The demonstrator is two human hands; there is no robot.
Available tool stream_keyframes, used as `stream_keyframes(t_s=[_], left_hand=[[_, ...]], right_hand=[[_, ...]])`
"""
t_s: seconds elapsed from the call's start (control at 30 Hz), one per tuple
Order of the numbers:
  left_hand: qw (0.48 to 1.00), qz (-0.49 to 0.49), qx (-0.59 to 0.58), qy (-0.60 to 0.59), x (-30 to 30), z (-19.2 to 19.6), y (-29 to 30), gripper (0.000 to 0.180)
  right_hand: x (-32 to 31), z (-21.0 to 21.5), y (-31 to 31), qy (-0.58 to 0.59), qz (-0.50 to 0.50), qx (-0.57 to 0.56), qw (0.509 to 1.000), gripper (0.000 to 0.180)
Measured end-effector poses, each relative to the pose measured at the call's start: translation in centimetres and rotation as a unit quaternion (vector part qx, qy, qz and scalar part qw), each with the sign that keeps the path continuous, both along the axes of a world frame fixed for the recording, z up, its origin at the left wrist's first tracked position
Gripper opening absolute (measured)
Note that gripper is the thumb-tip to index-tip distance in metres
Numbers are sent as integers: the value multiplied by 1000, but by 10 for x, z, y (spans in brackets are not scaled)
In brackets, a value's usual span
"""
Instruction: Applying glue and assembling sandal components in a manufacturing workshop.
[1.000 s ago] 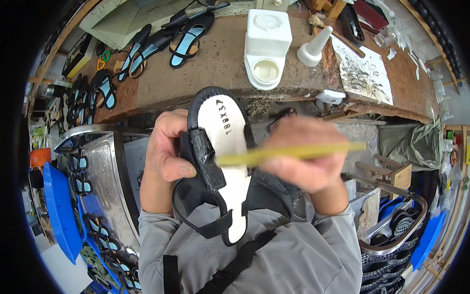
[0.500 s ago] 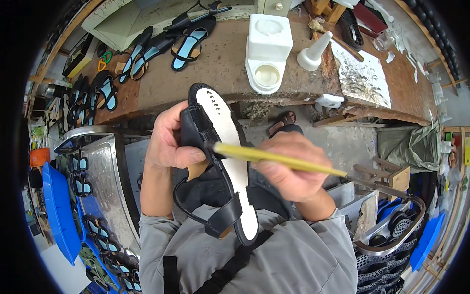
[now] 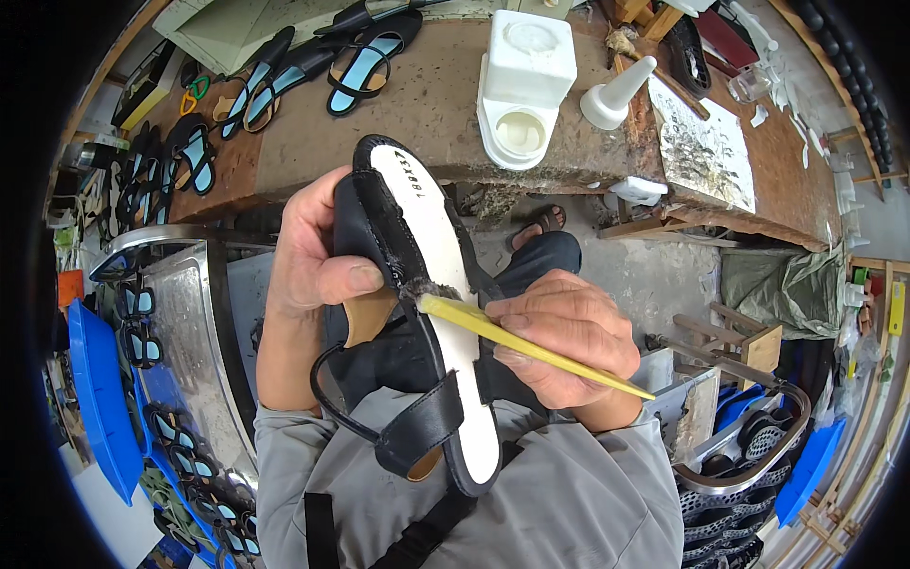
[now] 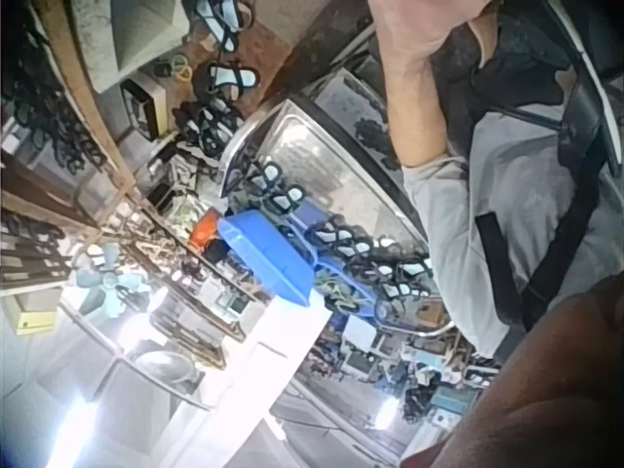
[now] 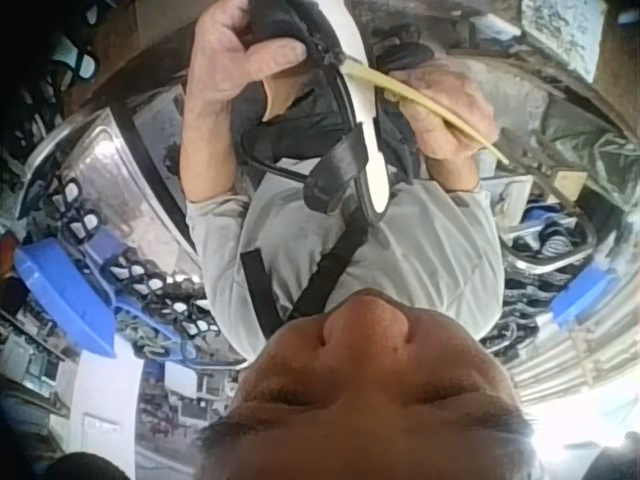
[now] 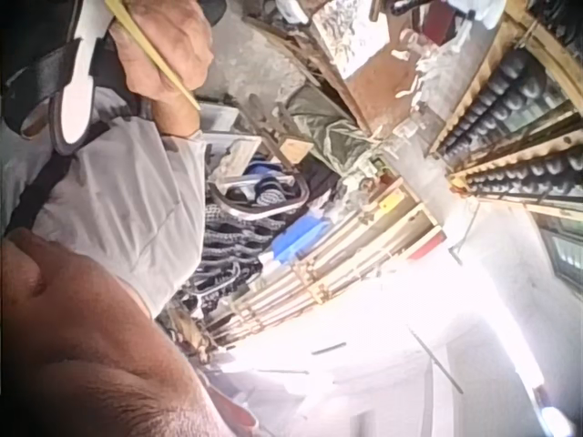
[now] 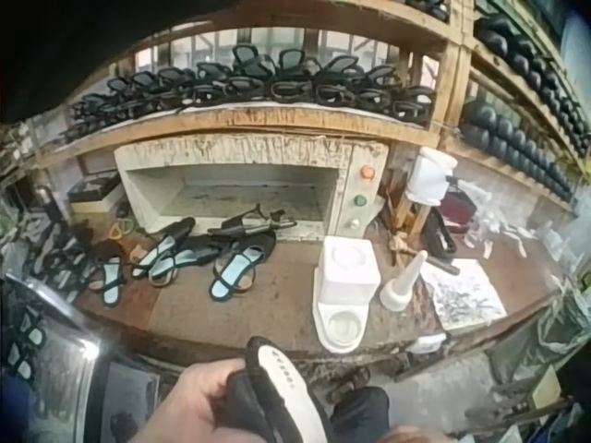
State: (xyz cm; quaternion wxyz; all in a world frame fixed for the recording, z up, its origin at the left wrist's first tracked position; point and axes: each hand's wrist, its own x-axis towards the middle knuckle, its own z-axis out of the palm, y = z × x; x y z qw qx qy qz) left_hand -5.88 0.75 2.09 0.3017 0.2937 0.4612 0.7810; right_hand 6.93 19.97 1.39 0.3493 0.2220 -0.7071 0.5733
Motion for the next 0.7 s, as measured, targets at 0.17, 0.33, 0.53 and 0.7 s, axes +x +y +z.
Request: stream_keyframes(t_s=[0.17, 0.33, 0.53, 0.7], left_hand=[[1000, 5, 21, -4, 0, 0, 3, 40], [999, 15, -12, 31, -5, -6, -1, 38], [1000, 25, 2, 8, -4, -4, 2, 38], [999, 10, 32, 21, -3, -1, 5, 38]], right_hand=[[5, -2, 2, -14, 4, -9, 1000, 19], [9, 0, 2, -24, 10, -25, 999, 18], [15, -3, 4, -6, 24, -28, 999, 19], [17, 0, 6, 10, 34, -20, 999, 20]])
